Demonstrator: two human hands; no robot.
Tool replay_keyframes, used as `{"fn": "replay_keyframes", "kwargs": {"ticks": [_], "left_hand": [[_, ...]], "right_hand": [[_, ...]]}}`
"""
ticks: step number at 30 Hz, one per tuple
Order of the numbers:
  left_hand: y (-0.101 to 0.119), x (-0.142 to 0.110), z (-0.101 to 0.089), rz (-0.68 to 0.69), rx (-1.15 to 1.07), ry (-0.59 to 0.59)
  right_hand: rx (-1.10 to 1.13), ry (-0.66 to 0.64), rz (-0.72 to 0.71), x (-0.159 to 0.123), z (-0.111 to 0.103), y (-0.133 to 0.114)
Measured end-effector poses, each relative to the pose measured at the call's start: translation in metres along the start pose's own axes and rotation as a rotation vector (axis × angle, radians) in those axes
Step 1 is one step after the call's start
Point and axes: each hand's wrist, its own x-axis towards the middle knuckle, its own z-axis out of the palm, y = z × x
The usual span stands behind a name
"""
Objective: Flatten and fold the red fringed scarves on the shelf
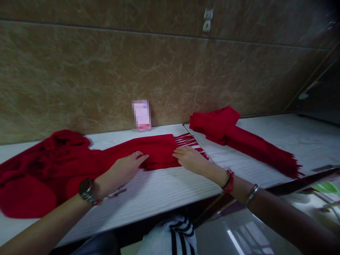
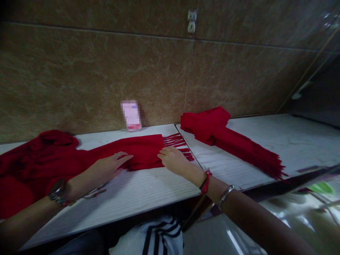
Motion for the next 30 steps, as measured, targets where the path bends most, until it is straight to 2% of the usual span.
{"fn": "replay_keyframes", "kwargs": {"ticks": [2,5,8,11,14,20,24,27,30], "left_hand": [[0.002,-0.002,-0.009,-0.034,0.096,-0.016],[0.004,-0.004,-0.021,-0.020,0.195,0.018],[0.007,-0.012,-0.020,-0.032,0.215,0.067],[0.011,-0.021,-0.005,0.041,0.144,0.007],[0.014,-0.027,0.004,0.075,0.076,-0.034],[0.016,-0.029,-0.013,0.080,0.030,-0.060],[0.014,-0.030,-0.021,0.213,-0.081,-0.107],[0.014,-0.014,-0.030,0.219,-0.168,-0.019],[0.020,0.017,-0.030,0.120,-0.202,0.137]], "right_hand": [[0.076,-0.002,0.047,0.001,0.002,0.006],[0.215,0.082,0.157,-0.005,0.003,0.013],[0.276,0.122,0.072,-0.016,0.004,0.014],[0.235,0.020,-0.068,-0.027,0.005,0.013],[0.215,-0.042,-0.080,-0.032,0.007,0.013],[0.322,-0.038,-0.080,-0.033,0.005,0.020],[0.351,-0.039,-0.116,-0.040,0.007,0.025],[0.381,-0.020,-0.133,-0.038,0.006,0.028],[0.386,0.070,-0.032,-0.017,0.002,0.029]]}}
